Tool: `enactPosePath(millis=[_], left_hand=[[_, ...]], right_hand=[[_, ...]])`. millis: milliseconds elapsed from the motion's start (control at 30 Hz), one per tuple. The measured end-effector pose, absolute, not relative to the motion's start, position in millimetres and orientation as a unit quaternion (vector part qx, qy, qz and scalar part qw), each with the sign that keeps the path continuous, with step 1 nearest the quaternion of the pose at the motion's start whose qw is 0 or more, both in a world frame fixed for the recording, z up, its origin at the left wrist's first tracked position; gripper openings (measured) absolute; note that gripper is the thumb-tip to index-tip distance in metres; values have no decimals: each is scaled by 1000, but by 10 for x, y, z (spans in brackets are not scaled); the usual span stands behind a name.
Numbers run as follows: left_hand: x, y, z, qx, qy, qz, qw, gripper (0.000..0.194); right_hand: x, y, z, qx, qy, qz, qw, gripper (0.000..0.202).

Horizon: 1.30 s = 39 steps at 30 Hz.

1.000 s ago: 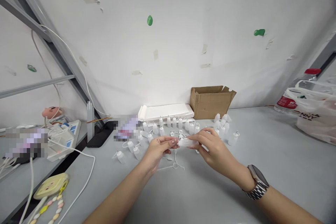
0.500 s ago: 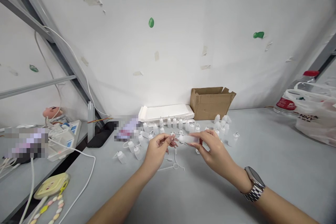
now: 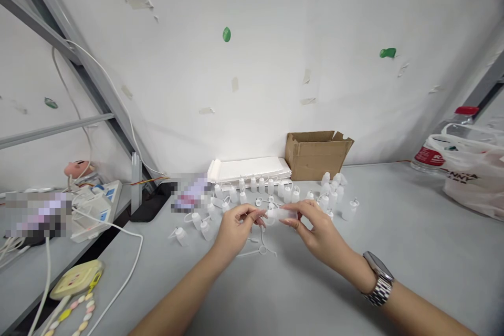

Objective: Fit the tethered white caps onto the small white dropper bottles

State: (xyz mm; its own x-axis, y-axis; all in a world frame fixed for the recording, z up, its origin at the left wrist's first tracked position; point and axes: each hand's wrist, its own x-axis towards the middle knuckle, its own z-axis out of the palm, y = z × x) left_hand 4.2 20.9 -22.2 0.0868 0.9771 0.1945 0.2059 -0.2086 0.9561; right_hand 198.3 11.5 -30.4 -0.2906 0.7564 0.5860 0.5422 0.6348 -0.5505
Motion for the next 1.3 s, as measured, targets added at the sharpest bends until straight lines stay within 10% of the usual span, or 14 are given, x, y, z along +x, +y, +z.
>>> enactPosePath(millis=[267,800,1100,1300], left_hand=[[-36,209,-88,607,463,538,357,35],[111,107,-215,675,406,505,354,11],[70,79,-146,629,419,529,388,24],[77,65,-155,637,419,531,371,22]], right_hand=[[1944,100,-163,-446,-746,292,398,25],[1799,58,-305,-355,-714,484,361,22],[2193,359,135,-527,-673,193,483,29],[2485,923,289,-658,-694,44,289,16]])
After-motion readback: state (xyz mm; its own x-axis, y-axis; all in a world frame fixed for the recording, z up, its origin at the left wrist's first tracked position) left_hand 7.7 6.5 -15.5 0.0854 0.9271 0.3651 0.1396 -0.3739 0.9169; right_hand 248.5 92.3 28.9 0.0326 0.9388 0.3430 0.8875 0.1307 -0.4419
